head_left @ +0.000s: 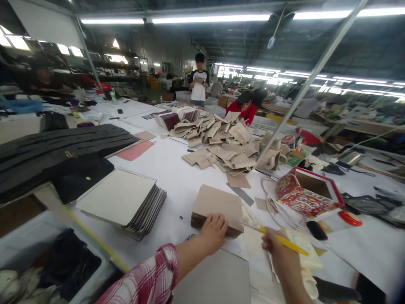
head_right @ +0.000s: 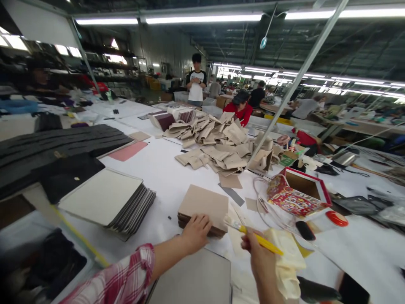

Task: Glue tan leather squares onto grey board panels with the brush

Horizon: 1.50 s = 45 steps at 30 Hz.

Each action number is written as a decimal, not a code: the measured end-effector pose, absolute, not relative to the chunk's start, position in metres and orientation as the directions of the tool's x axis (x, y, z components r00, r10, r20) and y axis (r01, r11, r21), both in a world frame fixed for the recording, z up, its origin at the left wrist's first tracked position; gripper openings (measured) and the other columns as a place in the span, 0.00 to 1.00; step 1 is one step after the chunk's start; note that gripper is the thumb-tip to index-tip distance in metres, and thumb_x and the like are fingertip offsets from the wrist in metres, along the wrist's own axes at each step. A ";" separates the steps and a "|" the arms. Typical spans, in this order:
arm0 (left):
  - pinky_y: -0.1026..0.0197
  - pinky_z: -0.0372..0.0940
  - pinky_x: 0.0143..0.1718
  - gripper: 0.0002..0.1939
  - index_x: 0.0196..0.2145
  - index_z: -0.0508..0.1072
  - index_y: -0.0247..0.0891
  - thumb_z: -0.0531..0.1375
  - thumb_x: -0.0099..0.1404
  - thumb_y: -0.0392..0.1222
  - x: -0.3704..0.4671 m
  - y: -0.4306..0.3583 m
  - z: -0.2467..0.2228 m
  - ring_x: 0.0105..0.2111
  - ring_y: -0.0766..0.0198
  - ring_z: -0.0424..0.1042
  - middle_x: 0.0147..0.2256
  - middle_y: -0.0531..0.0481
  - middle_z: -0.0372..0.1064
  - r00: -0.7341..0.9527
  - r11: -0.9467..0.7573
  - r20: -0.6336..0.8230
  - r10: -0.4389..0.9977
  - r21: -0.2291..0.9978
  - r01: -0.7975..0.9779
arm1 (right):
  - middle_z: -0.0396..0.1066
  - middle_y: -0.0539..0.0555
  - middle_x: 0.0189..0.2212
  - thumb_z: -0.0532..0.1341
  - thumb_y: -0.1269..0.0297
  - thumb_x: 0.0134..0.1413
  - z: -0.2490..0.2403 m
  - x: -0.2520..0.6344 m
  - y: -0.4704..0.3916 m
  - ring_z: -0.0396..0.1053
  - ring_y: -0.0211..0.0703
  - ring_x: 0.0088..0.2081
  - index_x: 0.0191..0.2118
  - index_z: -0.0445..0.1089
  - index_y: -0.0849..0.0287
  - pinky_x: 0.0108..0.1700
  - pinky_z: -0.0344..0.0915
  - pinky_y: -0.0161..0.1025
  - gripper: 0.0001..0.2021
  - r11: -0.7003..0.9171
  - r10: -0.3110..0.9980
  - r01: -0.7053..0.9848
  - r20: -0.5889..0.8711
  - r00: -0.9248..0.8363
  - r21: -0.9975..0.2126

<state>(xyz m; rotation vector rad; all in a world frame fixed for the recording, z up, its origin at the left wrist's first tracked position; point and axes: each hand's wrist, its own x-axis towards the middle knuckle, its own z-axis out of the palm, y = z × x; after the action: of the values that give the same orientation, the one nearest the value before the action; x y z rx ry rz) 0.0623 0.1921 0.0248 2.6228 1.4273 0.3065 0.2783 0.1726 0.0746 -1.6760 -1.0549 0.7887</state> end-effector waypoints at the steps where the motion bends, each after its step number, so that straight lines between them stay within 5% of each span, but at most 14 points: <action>1: 0.45 0.42 0.55 0.32 0.55 0.55 0.33 0.55 0.58 0.52 0.064 0.192 0.023 0.56 0.50 0.47 0.57 0.37 0.50 0.525 -0.537 0.113 0.843 0.223 0.814 | 0.69 0.52 0.21 0.57 0.49 0.43 0.083 0.246 0.189 0.67 0.40 0.19 0.32 0.66 0.59 0.22 0.68 0.36 0.17 -0.156 0.944 0.273 -0.062 0.324 -0.949; 5: 0.44 0.41 0.55 0.33 0.56 0.54 0.33 0.57 0.57 0.50 0.066 0.191 0.019 0.57 0.48 0.45 0.57 0.37 0.49 0.514 -0.523 0.110 0.851 0.265 0.810 | 0.69 0.51 0.20 0.55 0.51 0.45 0.089 0.153 0.233 0.67 0.39 0.19 0.30 0.66 0.58 0.22 0.66 0.34 0.15 -0.118 0.992 0.314 -0.100 0.074 -0.942; 10: 0.42 0.41 0.55 0.35 0.57 0.52 0.34 0.56 0.57 0.52 0.063 0.194 0.016 0.57 0.46 0.44 0.57 0.37 0.49 0.538 -0.548 0.115 0.835 0.272 0.791 | 0.68 0.50 0.16 0.56 0.53 0.45 0.068 0.121 0.275 0.65 0.38 0.16 0.26 0.66 0.59 0.17 0.63 0.32 0.13 -0.085 0.996 0.328 -0.093 -0.009 -0.941; 21: 0.46 0.47 0.53 0.29 0.56 0.56 0.38 0.55 0.59 0.49 0.060 0.202 0.010 0.55 0.50 0.51 0.57 0.40 0.51 0.556 -0.574 0.142 0.819 0.247 0.781 | 0.66 0.49 0.15 0.57 0.57 0.43 0.064 0.197 0.324 0.65 0.36 0.15 0.26 0.66 0.60 0.18 0.63 0.32 0.10 -0.155 0.966 0.387 -0.057 0.253 -0.909; 25: 0.49 0.53 0.48 0.21 0.49 0.63 0.38 0.57 0.58 0.43 0.061 0.216 0.015 0.51 0.50 0.55 0.55 0.41 0.54 0.474 -0.506 0.184 0.861 0.225 0.833 | 0.66 0.48 0.15 0.56 0.56 0.44 0.073 0.246 0.304 0.66 0.36 0.16 0.27 0.66 0.60 0.19 0.64 0.31 0.11 -0.176 0.946 0.429 -0.032 0.321 -0.886; 29: 0.53 0.57 0.41 0.14 0.44 0.63 0.36 0.55 0.58 0.37 0.063 0.228 0.031 0.43 0.54 0.61 0.42 0.42 0.63 0.480 -0.504 0.162 0.862 0.167 0.848 | 0.67 0.47 0.16 0.56 0.54 0.44 0.076 0.256 0.263 0.67 0.36 0.17 0.29 0.68 0.60 0.21 0.64 0.30 0.13 -0.170 0.952 0.461 -0.024 0.305 -0.871; 34: 0.55 0.58 0.41 0.14 0.41 0.63 0.35 0.57 0.57 0.39 0.061 0.226 0.044 0.40 0.56 0.61 0.38 0.44 0.62 0.525 -0.538 0.123 0.842 0.128 0.833 | 0.66 0.46 0.16 0.54 0.53 0.47 0.077 0.257 0.185 0.66 0.34 0.16 0.28 0.68 0.59 0.21 0.62 0.30 0.14 -0.165 0.965 0.509 -0.030 0.262 -0.845; 45: 0.59 0.61 0.38 0.16 0.34 0.70 0.34 0.61 0.52 0.49 0.060 0.245 0.063 0.37 0.56 0.67 0.35 0.43 0.66 0.623 -0.611 -0.121 0.773 0.122 0.782 | 0.67 0.48 0.17 0.58 0.51 0.43 0.098 0.278 0.155 0.65 0.35 0.17 0.30 0.68 0.61 0.21 0.63 0.31 0.17 -0.135 0.890 0.241 -0.011 0.456 -0.961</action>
<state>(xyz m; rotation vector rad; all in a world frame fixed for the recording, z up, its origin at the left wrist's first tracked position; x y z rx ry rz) 0.0596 0.2454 0.0634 2.6808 1.2955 -0.0833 0.2777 0.1554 0.0979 -1.6448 -0.9961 0.7637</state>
